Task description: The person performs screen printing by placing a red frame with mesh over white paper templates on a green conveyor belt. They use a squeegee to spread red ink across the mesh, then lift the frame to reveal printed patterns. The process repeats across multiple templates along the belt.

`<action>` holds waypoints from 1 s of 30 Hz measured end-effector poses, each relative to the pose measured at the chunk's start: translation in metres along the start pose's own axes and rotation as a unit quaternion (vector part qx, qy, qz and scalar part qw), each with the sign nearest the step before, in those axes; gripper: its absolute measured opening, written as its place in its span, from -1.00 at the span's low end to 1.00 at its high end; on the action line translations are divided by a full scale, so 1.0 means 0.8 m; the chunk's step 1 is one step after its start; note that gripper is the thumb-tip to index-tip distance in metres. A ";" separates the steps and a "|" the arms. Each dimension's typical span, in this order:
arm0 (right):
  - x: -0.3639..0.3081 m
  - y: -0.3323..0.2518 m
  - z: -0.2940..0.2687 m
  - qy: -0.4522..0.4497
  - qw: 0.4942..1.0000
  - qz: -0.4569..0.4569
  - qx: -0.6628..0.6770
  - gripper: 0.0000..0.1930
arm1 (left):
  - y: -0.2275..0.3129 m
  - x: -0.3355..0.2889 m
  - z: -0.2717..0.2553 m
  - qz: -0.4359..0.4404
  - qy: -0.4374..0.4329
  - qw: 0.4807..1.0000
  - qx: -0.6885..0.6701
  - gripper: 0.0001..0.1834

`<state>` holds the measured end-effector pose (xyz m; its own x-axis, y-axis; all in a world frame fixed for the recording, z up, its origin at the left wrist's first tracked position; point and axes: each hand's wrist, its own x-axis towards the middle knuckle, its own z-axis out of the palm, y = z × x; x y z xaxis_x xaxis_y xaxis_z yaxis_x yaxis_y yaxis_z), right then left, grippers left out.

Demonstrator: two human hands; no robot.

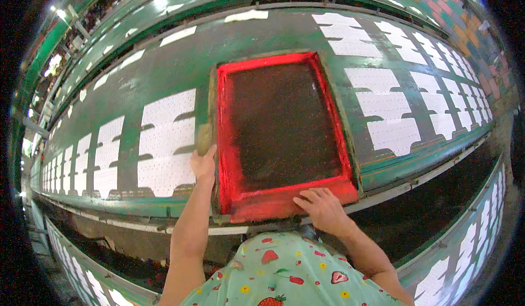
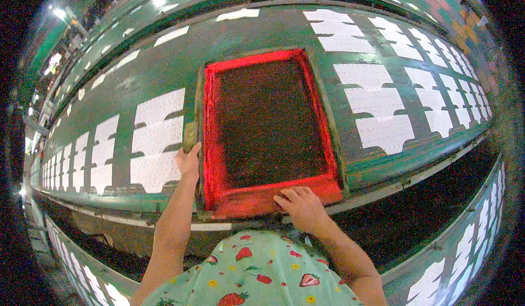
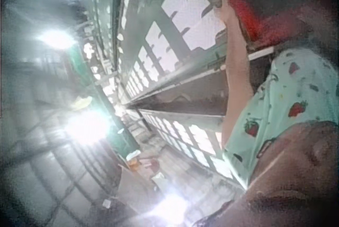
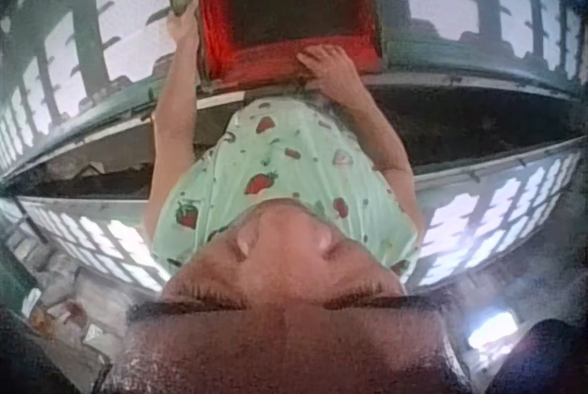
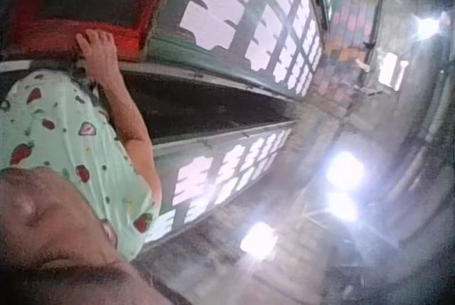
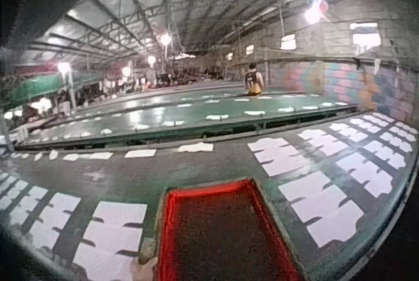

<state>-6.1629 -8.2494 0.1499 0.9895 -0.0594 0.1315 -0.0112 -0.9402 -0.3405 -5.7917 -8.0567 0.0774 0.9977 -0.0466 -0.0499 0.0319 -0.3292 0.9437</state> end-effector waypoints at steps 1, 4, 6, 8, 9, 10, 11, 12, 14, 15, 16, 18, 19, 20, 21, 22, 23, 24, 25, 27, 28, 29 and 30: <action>0.008 -0.003 0.002 0.013 1.000 -0.002 -0.003 -0.47 | -0.005 0.000 -0.002 0.027 -0.004 0.999 -0.020 -0.54; 0.038 -0.019 0.012 -0.013 1.000 0.020 -0.020 -0.52 | -0.020 0.013 -0.003 0.016 -0.009 0.999 0.041 -0.48; 0.068 -0.026 0.016 -0.074 0.996 0.039 -0.029 -0.53 | -0.029 0.018 -0.003 0.027 0.006 0.997 0.078 -0.46; 0.099 -0.021 0.006 -0.145 0.986 0.077 -0.032 -0.53 | -0.035 0.020 -0.001 0.055 0.001 0.997 0.056 -0.42; 0.109 -0.021 -0.001 -0.194 0.975 0.100 -0.040 -0.52 | -0.038 0.020 -0.001 0.074 0.010 0.996 0.055 -0.41; 0.113 -0.024 -0.007 -0.187 0.977 0.102 -0.025 -0.53 | -0.040 0.022 0.000 0.093 0.018 0.994 0.054 -0.40; 0.115 -0.025 -0.013 -0.188 0.976 0.108 -0.016 -0.54 | -0.043 0.024 0.002 0.107 0.024 0.993 0.053 -0.38; 0.115 -0.026 -0.018 -0.189 0.975 0.116 -0.010 -0.55 | -0.046 0.024 0.004 0.121 0.037 0.991 0.053 -0.38; 0.104 -0.037 -0.018 -0.200 0.971 0.126 -0.023 -0.55 | -0.054 0.026 0.006 0.118 0.047 0.990 0.066 -0.36; 0.095 -0.045 -0.014 -0.204 0.969 0.135 -0.029 -0.55 | -0.056 0.028 0.007 0.127 0.043 0.990 0.036 -0.36; 0.087 -0.050 -0.007 -0.171 0.977 0.123 -0.037 -0.54 | -0.058 0.029 0.008 0.120 0.030 0.992 0.013 -0.36; 0.071 -0.061 0.011 -0.117 0.986 0.106 -0.053 -0.52 | -0.060 0.029 0.008 0.105 0.018 0.994 -0.006 -0.35; 0.064 -0.064 0.018 -0.085 0.991 0.092 -0.055 -0.52 | -0.059 0.026 0.007 0.104 0.014 0.994 -0.012 -0.35; 0.059 -0.065 0.025 -0.064 0.993 0.083 -0.060 -0.51 | -0.056 0.025 0.006 0.099 0.009 0.995 -0.019 -0.36; 0.056 -0.065 0.031 -0.039 0.994 0.076 -0.064 -0.50 | -0.050 0.026 0.004 0.073 -0.005 0.997 -0.019 -0.36; 0.055 -0.064 0.036 -0.019 0.995 0.069 -0.073 -0.50 | -0.046 0.018 0.004 0.086 0.020 0.996 0.006 -0.39; 0.056 -0.062 0.040 0.002 0.995 0.063 -0.081 -0.49 | -0.040 0.016 0.001 0.080 0.006 0.997 -0.012 -0.39; 0.060 -0.059 0.044 0.024 0.994 0.057 -0.089 -0.49 | -0.035 0.014 -0.001 0.074 -0.009 0.997 -0.029 -0.38; 0.065 -0.055 0.047 0.041 0.993 0.053 -0.092 -0.50 | -0.030 0.013 -0.003 0.074 -0.023 0.996 -0.054 -0.38; 0.084 -0.040 0.052 0.076 0.991 0.045 -0.096 -0.51 | -0.024 0.011 -0.005 0.059 -0.034 0.996 -0.050 -0.41; 0.095 -0.028 0.054 0.082 0.990 0.034 -0.108 -0.52 | -0.021 0.011 -0.005 0.063 -0.027 0.997 -0.036 -0.45; 0.109 -0.014 0.057 0.087 0.989 0.024 -0.117 -0.52 | -0.020 0.011 -0.005 0.067 -0.018 0.997 -0.022 -0.49; 0.124 0.002 0.058 0.092 0.988 0.014 -0.125 -0.52 | -0.019 0.011 -0.004 0.047 -0.013 0.999 -0.016 -0.49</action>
<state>-6.0578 -8.2414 0.1189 0.9457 -0.1251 0.2999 -0.0961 -0.9893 -0.1097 -5.7832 -8.0493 0.0638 0.9944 -0.1009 0.0322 -0.0605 -0.2922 0.9544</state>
